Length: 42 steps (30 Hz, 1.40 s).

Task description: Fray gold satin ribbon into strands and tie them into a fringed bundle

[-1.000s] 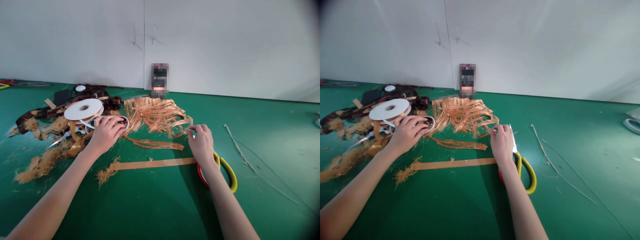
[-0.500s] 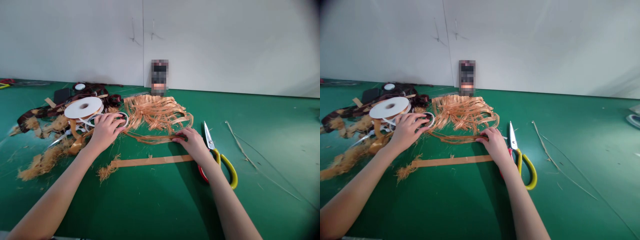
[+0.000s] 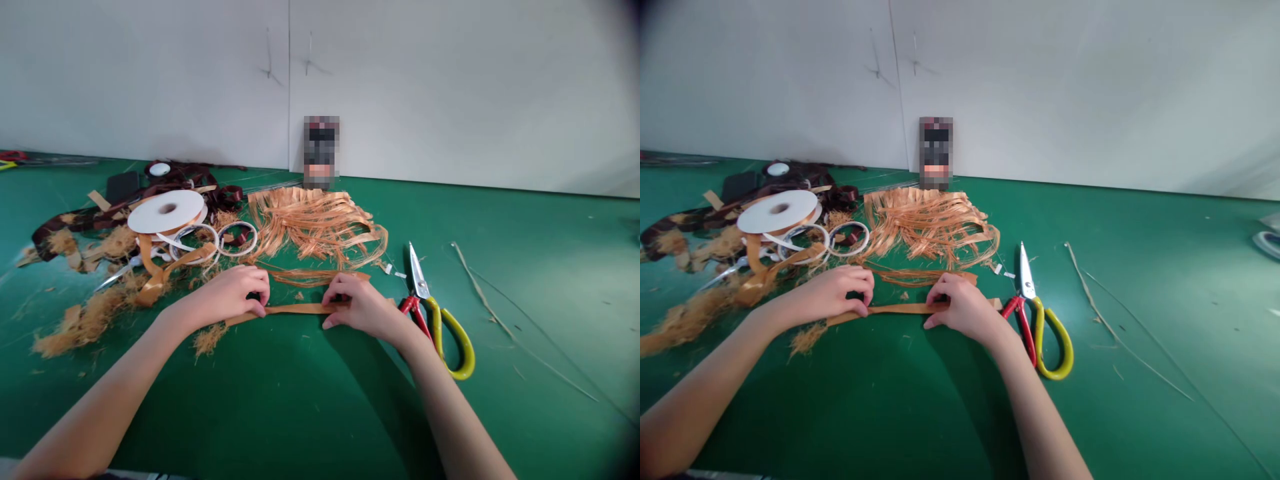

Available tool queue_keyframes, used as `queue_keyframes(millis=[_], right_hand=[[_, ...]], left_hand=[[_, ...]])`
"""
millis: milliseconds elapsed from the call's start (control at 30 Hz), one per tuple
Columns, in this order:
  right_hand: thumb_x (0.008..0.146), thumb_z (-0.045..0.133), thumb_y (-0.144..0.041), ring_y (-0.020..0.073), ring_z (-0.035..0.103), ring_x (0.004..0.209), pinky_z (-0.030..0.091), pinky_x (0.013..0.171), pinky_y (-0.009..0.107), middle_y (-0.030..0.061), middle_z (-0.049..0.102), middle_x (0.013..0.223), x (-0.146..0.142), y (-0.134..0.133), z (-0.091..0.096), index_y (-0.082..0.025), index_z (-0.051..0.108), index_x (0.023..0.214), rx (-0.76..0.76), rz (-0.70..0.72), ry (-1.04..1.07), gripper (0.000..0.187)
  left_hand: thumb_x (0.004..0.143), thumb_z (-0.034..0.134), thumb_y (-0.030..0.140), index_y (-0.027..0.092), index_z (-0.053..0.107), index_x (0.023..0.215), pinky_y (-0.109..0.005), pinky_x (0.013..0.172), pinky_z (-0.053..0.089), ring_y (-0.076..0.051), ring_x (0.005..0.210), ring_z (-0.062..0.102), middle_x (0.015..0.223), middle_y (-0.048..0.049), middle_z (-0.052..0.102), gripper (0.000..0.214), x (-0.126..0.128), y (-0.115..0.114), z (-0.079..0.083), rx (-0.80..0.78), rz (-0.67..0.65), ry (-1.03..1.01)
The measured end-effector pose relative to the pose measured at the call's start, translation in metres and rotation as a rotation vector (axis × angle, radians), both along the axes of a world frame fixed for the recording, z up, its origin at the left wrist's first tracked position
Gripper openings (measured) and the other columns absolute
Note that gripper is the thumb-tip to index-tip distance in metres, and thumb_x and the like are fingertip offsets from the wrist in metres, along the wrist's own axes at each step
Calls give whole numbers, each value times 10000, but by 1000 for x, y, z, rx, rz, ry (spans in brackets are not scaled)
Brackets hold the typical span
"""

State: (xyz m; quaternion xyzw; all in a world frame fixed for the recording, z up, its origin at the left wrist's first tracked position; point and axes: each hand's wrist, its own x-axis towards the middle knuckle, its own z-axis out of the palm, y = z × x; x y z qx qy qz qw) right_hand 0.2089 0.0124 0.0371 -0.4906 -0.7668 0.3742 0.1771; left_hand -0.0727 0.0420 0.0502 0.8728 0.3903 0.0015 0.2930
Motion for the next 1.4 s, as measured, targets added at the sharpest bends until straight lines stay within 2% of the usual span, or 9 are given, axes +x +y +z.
queue_keyframes(millis=[333, 500, 667, 767, 900, 1033, 1200, 1267, 1400], right_hand=[[850, 596, -370, 96, 527, 560, 434, 528, 248, -24, 576, 685, 1, -3, 8, -210, 505, 789, -149, -182, 396, 195], [805, 645, -453, 45, 408, 406, 299, 385, 205, -42, 590, 625, 12, 2, 14, -213, 469, 787, -180, -326, 591, 298], [847, 603, -462, 57, 467, 462, 355, 424, 210, -7, 657, 824, 13, 3, 14, -235, 452, 816, -125, -352, 728, 274], [822, 581, -549, 148, 638, 739, 531, 672, 299, 48, 676, 949, 6, 3, 5, -232, 492, 799, -182, -250, 615, 331], [768, 600, -610, 208, 669, 893, 528, 879, 414, 59, 690, 902, 2, 7, -13, -234, 488, 757, -232, -272, 532, 393], [774, 603, -587, 231, 676, 954, 536, 888, 437, 70, 698, 913, 9, 10, -20, -244, 467, 746, -219, -353, 508, 371], [734, 627, -628, 238, 682, 908, 547, 854, 438, 71, 701, 881, 12, 11, -18, -244, 481, 730, -166, -414, 507, 411], [727, 626, -646, 231, 681, 858, 551, 819, 424, 60, 704, 854, 11, 11, -15, -246, 477, 719, -135, -432, 520, 427], [757, 621, -615, 195, 650, 753, 541, 716, 363, 46, 699, 858, 11, 10, -9, -244, 495, 749, -56, -510, 561, 392]], left_hand=[[865, 578, 463, 222, 536, 881, -296, 679, 504, -166, 755, 630, 829, -1, 628, 245, -2, -3, 18, -199, 332, -339], [903, 545, 381, 207, 591, 1034, -365, 753, 535, -203, 851, 646, 935, -50, 667, 223, -8, 7, 12, 128, 448, -317], [970, 444, 345, 189, 622, 1127, -500, 1019, 410, -258, 1174, 554, 1194, -85, 665, 284, 34, -30, 5, 627, 176, -184], [964, 420, 451, 135, 511, 1328, -455, 1086, 356, -270, 1361, 392, 1452, -105, 479, 490, 62, -67, -13, 632, -46, -62], [940, 338, 591, 159, 302, 1478, -411, 1147, 276, -245, 1418, 307, 1550, -57, 306, 691, 55, -89, -40, 543, -128, 37], [931, 354, 597, 159, 197, 1513, -465, 1165, 238, -269, 1435, 261, 1556, -102, 269, 745, -2, -62, -47, 519, 19, 108], [975, 408, 386, 148, 485, 1377, -441, 1129, 328, -251, 1343, 436, 1459, -119, 463, 473, -56, -16, -26, 631, 51, 98], [954, 457, 316, 187, 581, 1291, -505, 1111, 330, -294, 1297, 485, 1385, -100, 554, 382, -50, -22, -11, 740, 99, 133], [928, 463, 412, 54, 408, 1417, -686, 1100, 180, -456, 1392, 268, 1493, -239, 364, 609, -15, -73, 3, 839, 557, 252]])
